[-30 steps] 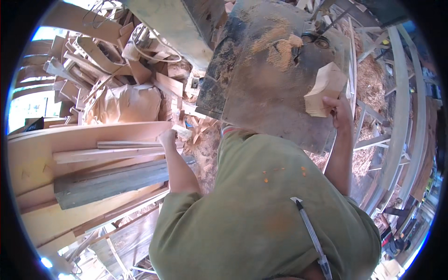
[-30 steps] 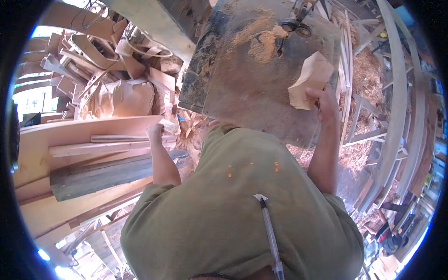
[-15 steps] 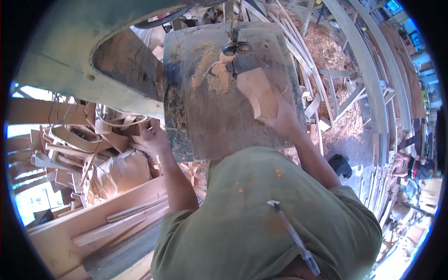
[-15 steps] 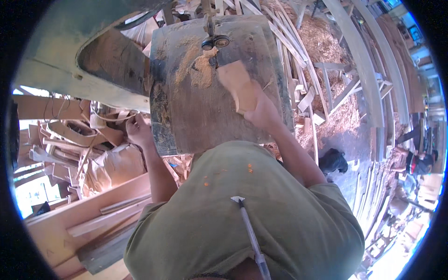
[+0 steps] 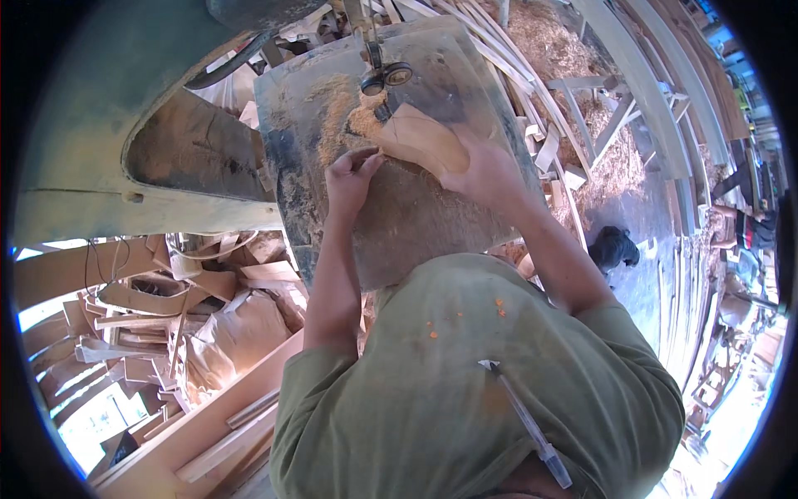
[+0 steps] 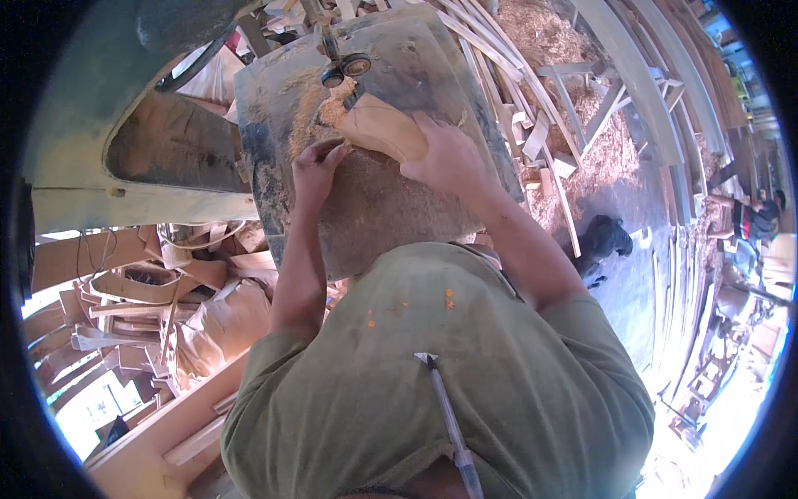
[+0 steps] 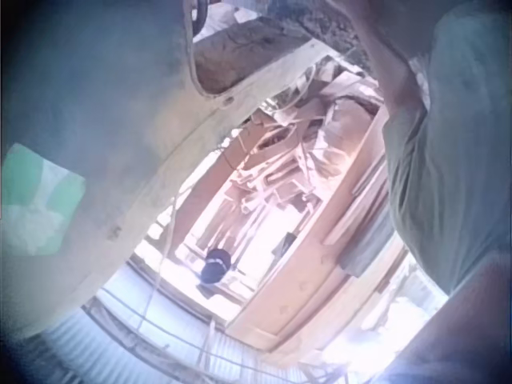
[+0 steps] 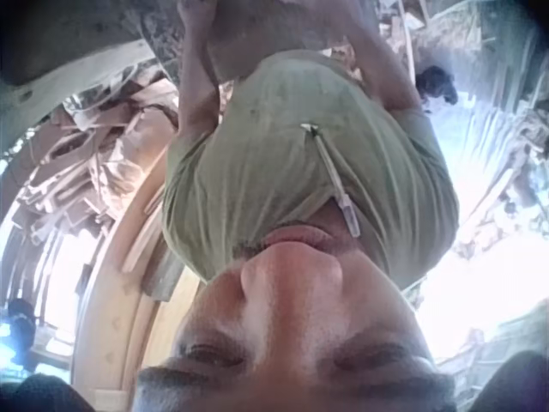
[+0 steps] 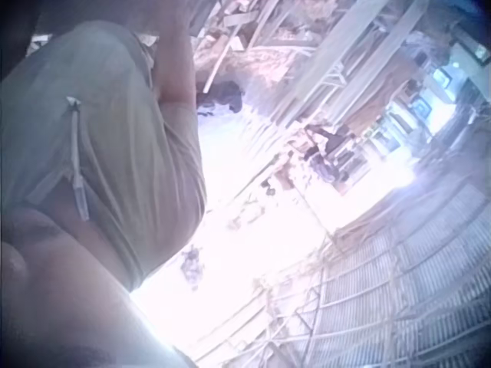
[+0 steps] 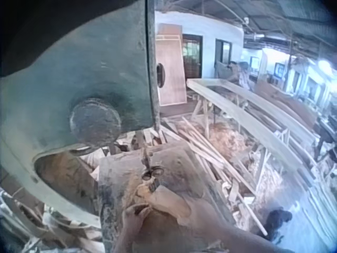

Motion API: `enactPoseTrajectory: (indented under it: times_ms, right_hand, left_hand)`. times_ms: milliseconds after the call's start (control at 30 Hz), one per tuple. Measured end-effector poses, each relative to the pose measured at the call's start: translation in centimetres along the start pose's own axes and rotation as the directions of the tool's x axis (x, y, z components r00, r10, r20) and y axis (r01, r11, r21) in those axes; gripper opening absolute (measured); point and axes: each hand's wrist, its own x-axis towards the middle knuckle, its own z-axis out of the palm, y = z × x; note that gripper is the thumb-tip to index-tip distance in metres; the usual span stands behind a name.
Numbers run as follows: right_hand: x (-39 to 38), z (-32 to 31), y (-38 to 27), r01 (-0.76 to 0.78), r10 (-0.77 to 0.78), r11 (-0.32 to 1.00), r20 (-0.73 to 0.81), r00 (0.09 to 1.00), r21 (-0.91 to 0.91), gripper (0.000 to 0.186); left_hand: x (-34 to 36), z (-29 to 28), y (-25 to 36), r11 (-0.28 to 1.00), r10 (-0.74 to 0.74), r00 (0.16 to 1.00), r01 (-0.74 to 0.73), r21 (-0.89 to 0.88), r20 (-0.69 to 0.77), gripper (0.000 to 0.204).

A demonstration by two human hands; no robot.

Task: The person uses a bandsaw to cut a curved shape into a piece of wood, guiding the wood through the blade by hand and clearing sawdust.

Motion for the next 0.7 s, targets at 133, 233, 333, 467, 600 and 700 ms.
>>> enactPoseTrajectory:
  times_ms: [133,233,333,467,600,700]
  right_hand:
    - [0.8,0.7,0.0,0.001,-0.018,0.991,-0.132,0.991,-0.131,0.081]
    - [1.8,0.4,0.2,-0.011,0.005,0.998,-0.097,0.995,-0.058,0.077]
    - [3.6,0.2,1.4,0.06,-0.061,0.998,-0.084,0.995,-0.019,0.073]
    - [5.0,0.3,2.6,0.136,-0.133,0.99,-0.107,0.985,0.02,0.067]
    - [5.6,-0.1,2.7,0.15,-0.148,0.988,-0.068,0.987,0.025,0.069]
    - [5.6,-0.9,2.2,0.063,-0.063,0.997,-0.013,0.998,0.045,0.074]
  left_hand:
    - [1.7,1.0,0.0,1.0,0.001,1.0,-0.001,0.004,0.011,0.024]
    - [3.2,1.5,-1.5,1.0,0.006,1.0,-0.006,-0.003,-0.007,0.025]
    - [4.2,2.2,-3.2,0.998,0.05,0.997,-0.052,-0.031,-0.054,0.027]
    - [4.7,2.7,-3.9,0.999,0.033,0.995,-0.033,-0.001,-0.092,0.026]
    - [4.5,2.9,-3.2,1.0,-0.004,0.993,0.007,0.02,-0.118,0.025]
    - [4.3,3.3,-2.7,0.99,-0.054,0.99,0.036,-0.133,-0.129,0.024]
